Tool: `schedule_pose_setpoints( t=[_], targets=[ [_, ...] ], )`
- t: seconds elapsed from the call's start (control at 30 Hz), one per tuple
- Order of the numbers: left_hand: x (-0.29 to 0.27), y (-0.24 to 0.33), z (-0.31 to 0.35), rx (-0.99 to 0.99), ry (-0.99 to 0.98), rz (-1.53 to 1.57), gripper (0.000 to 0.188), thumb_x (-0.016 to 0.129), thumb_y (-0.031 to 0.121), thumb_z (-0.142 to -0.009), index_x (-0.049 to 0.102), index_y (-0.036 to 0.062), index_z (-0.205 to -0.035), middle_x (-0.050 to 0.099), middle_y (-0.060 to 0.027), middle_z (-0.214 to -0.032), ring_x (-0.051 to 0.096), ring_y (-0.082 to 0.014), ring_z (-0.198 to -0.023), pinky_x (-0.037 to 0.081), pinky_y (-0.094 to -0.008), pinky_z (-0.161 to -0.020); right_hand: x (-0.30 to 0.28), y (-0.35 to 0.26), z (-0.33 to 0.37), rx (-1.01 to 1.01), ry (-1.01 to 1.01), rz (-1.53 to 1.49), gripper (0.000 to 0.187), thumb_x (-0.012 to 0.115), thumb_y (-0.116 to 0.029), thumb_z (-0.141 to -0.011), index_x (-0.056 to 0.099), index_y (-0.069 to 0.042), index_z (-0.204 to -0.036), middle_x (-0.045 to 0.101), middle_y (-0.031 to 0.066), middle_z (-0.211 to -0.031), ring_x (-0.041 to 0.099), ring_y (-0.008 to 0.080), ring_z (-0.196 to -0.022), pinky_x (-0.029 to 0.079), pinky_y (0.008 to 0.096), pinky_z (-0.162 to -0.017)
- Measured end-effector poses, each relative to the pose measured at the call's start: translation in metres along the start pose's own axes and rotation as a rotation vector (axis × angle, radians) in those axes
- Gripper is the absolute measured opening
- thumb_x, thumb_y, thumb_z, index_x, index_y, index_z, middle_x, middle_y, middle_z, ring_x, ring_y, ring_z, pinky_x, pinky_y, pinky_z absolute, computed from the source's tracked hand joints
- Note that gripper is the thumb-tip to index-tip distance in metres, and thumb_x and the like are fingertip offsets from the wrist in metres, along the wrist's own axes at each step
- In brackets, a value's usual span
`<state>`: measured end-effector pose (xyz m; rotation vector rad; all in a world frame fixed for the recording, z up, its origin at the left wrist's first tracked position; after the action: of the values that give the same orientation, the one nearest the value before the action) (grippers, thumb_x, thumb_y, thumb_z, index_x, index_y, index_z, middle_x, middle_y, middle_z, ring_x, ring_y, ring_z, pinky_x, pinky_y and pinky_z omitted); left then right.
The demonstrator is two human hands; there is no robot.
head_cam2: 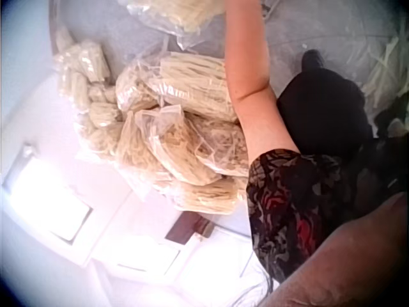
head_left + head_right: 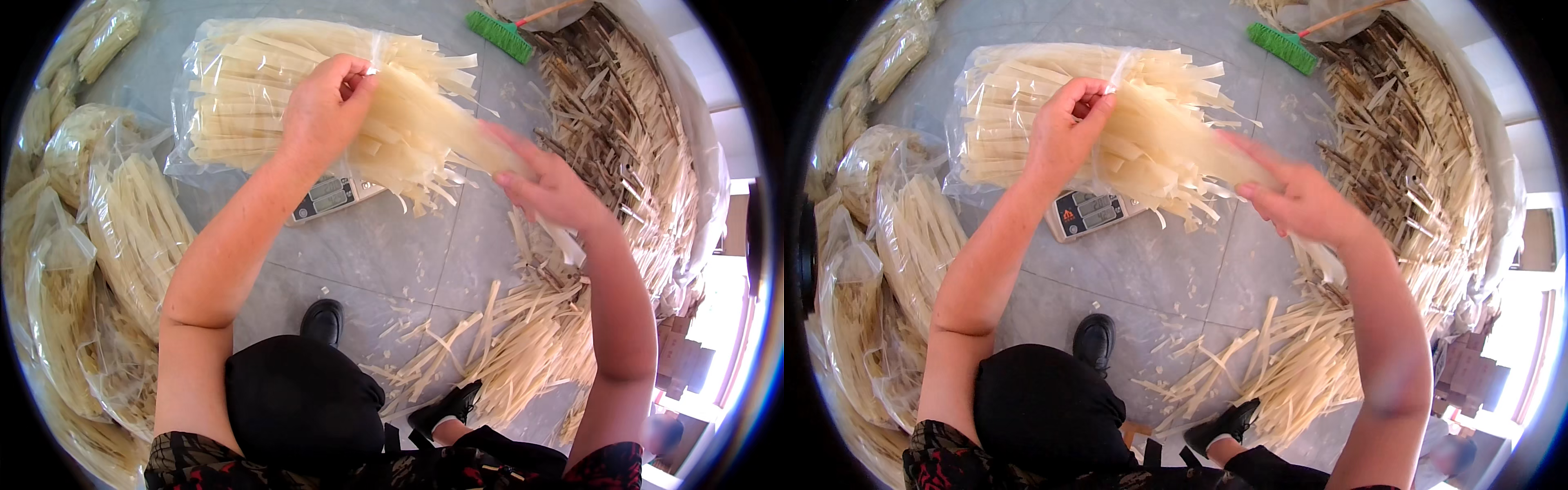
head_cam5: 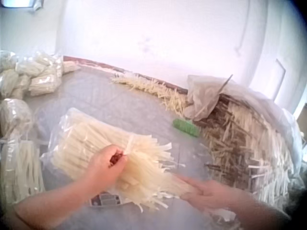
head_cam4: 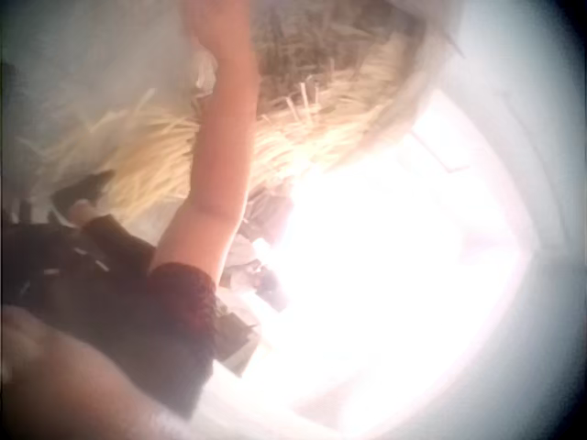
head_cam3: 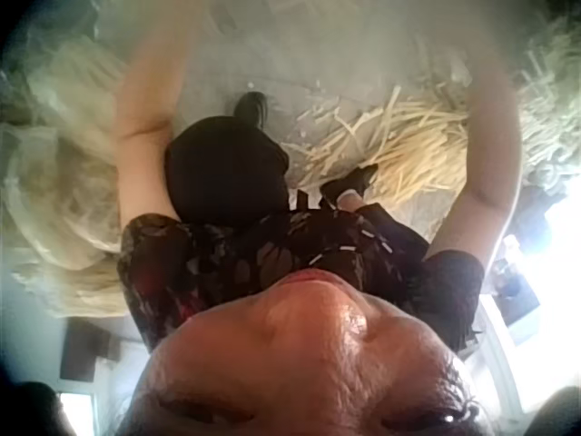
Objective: The person gathers bundles of long, flat dried noodles by hand, places them into plastic bags, and weighs the filled bags on a digital scale. They also handle wooden poles that hold more bundles of noodles.
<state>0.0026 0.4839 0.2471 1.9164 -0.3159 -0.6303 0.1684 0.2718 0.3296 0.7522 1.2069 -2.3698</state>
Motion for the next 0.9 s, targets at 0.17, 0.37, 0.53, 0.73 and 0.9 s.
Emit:
schedule_pose_setpoints(
  t=[0.17, 0.37, 0.53, 0.73, 0.9],
  targets=[
    [0.007, 0.018, 0.006, 0.092, -0.081, -0.111, 0.014, 0.06, 0.015, -0.088, 0.06, 0.0056, -0.098, 0.065, -0.0089, -0.089, 0.062, -0.0229, -0.073, 0.049, -0.0334, -0.066, -0.026, 0.013, -0.037, -0.072, -0.071, -0.068, 0.058, 0.057, -0.022, -0.093, 0.035, -0.028, -0.147, 0.056, -0.0005, -0.077, 0.049, 0.0085, -0.061, 0.047, 0.0248, -0.053],
    [0.009, 0.021, 0.009, 0.129, -0.078, -0.188, 0.016, 0.062, 0.013, -0.089, 0.06, 0.0016, -0.1, 0.063, -0.0063, -0.084, 0.059, -0.0146, -0.073, 0.049, -0.0274, -0.065, 0.006, -0.057, -0.08, -0.139, -0.067, -0.035, 0.059, 0.062, -0.016, -0.088, 0.042, -0.024, -0.143, 0.053, -0.0015, -0.071, 0.049, 0.0067, -0.06, 0.046, 0.024, -0.058],
    [-0.003, 0.01, -0.002, 0.015, -0.109, -0.024, 0.017, 0.062, 0.013, -0.09, 0.061, 0.0008, -0.101, 0.063, -0.0055, -0.085, 0.058, -0.0131, -0.075, 0.048, -0.0266, -0.067, -0.006, -0.025, -0.073, -0.317, 0.197, 0.057, 0.061, 0.069, -0.016, -0.081, 0.047, -0.02, -0.138, 0.063, 0.0068, -0.091, 0.057, 0.0132, -0.077, 0.047, 0.0302, -0.077],
    [-0.003, 0.019, 0.006, 0.068, -0.111, -0.13, 0.016, 0.063, 0.01, -0.088, 0.061, 0.0006, -0.101, 0.064, -0.007, -0.087, 0.06, -0.0141, -0.076, 0.049, -0.0264, -0.066, 0.001, -0.04, -0.083, -0.505, 0.314, 0.184, 0.049, 0.066, -0.019, -0.082, 0.052, -0.014, -0.128, 0.064, 0.0148, -0.112, 0.064, 0.0263, -0.096, 0.046, 0.038, -0.09],
    [-0.003, 0.021, 0.007, 0.176, -0.108, -0.173, 0.016, 0.063, 0.007, -0.085, 0.061, 0.0016, -0.1, 0.063, -0.0098, -0.089, 0.062, -0.0188, -0.071, 0.051, -0.0288, -0.063, 0.024, -0.066, -0.095, -0.379, 0.416, 0.389, 0.042, 0.063, -0.025, -0.085, 0.054, -0.015, -0.125, 0.064, 0.0142, -0.106, 0.063, 0.0297, -0.092, 0.048, 0.0381, -0.084]
  ],
)
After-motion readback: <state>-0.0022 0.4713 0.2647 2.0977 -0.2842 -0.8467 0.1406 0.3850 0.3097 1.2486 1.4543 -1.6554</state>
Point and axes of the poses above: each hand's wrist, its own z-axis away from the middle knuckle, its own x-axis out of the palm, y = z × x, the point moved 3 cm from there along -z, towards the middle knuckle
